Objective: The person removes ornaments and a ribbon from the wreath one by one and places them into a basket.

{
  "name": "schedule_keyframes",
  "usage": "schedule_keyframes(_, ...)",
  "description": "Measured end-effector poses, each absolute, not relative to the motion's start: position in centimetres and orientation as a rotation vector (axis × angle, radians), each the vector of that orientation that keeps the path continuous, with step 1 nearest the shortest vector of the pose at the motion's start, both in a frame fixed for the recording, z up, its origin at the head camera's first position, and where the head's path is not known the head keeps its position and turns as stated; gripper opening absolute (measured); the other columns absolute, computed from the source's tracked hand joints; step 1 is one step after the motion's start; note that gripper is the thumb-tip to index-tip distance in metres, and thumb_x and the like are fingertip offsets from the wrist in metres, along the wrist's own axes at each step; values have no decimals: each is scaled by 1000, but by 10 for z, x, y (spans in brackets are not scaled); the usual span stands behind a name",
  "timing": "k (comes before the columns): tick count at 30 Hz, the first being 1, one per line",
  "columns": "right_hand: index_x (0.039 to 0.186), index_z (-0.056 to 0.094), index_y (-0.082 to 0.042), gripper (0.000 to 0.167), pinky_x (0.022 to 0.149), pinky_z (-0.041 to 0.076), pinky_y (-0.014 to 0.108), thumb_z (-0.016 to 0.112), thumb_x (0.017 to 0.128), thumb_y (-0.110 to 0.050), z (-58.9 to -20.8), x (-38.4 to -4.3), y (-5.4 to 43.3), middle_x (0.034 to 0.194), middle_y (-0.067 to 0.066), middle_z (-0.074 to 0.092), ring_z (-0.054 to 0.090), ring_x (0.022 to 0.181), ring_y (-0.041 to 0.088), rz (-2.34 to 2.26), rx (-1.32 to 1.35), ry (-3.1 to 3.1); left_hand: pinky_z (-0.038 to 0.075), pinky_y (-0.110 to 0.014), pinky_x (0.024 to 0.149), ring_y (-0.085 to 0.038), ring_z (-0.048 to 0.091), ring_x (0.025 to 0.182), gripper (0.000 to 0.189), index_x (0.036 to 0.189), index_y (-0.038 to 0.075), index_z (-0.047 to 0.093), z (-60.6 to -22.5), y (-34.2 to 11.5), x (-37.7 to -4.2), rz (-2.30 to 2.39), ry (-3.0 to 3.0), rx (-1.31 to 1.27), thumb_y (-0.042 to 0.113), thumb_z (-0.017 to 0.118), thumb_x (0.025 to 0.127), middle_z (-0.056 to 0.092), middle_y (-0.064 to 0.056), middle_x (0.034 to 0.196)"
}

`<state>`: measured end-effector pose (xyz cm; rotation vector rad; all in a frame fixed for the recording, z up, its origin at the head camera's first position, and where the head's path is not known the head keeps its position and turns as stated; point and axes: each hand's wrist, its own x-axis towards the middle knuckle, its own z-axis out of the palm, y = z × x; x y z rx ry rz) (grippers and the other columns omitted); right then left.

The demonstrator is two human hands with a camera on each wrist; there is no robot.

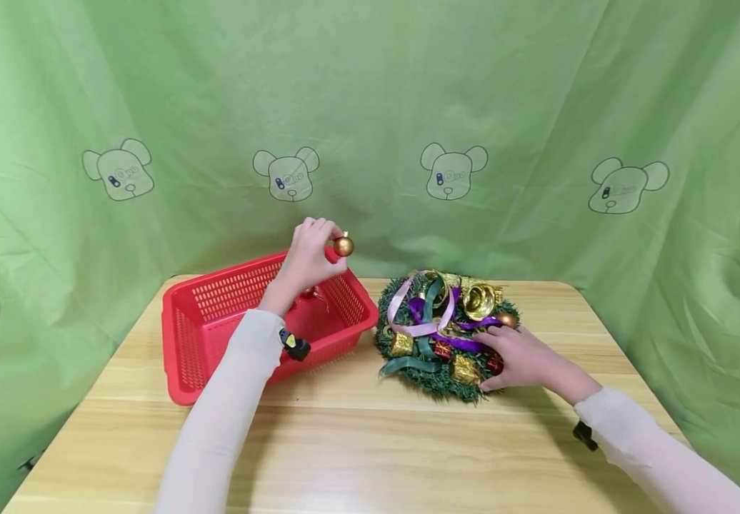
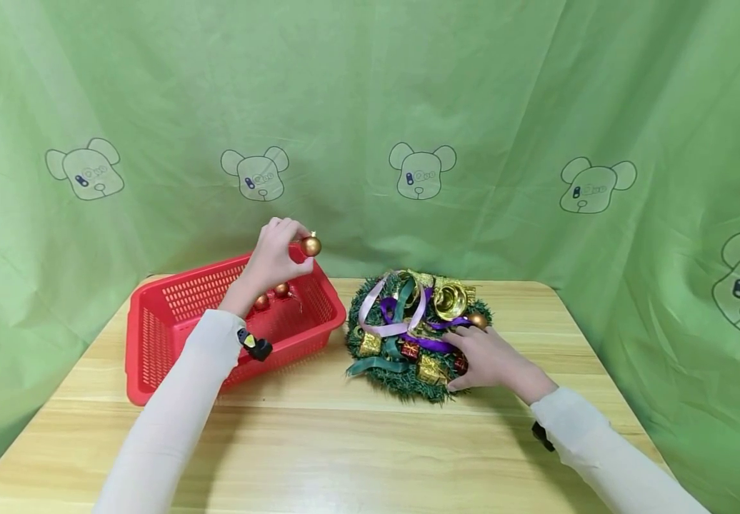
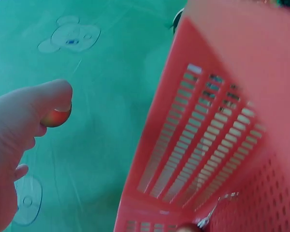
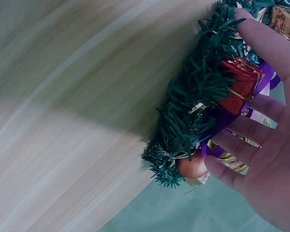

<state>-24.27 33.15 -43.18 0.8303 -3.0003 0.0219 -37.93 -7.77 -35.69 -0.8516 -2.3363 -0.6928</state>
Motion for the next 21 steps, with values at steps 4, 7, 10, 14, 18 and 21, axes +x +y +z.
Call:
schedule_keyframes(4,136,61,-4,92,98,44,70,87,67,-58,-434,-244,331,128,22,65,62,117,42,4,853,-2990,39,-45,96,-25,49,101,38,110,9,63,-359,-96,-383,-727,-2369,-794,18,78,76,64,-6,104)
schedule_keyframes(7,136,62,-4,92,97,45,69,87,67,-59,-435,-245,330,125,19,66,63,115,40,0,868,-2979,38,-46,96,-26,49,101,38,110,8,63,-361,-109,-385,-733,-2390,-750,17,78,76,64,-7,103)
schedule_keyframes(10,136,62,-5,92,97,45,70,87,66,-60,-436,-245,331,126,20,66,63,116,41,8,865,-2977,38,-46,96,-27,49,101,38,109,7,63,-364,-122,-386,-736,-2421,-702,17,78,76,64,-8,102)
schedule_keyframes(14,135,62,-6,93,96,45,70,87,66,-62,-436,-246,333,127,21,66,63,116,41,1,854,-2975,38,-48,98,-28,49,103,37,108,7,63,-366,-134,-388,-740,-2462,-661,16,79,76,64,-8,103)
schedule_keyframes(18,135,62,-6,92,96,45,71,87,66,-61,-434,-246,333,127,21,66,63,116,41,0,852,-2977,38,-48,99,-29,49,103,36,107,8,63,-370,-141,-391,-743,-2509,-632,15,81,75,64,-8,103)
schedule_keyframes(21,135,62,-5,92,94,46,70,87,66,-60,-432,-245,332,124,18,67,64,113,40,5,866,-2972,38,-48,99,-29,49,103,37,107,9,64,-373,-144,-393,-737,-2547,-619,16,82,75,64,-8,103)
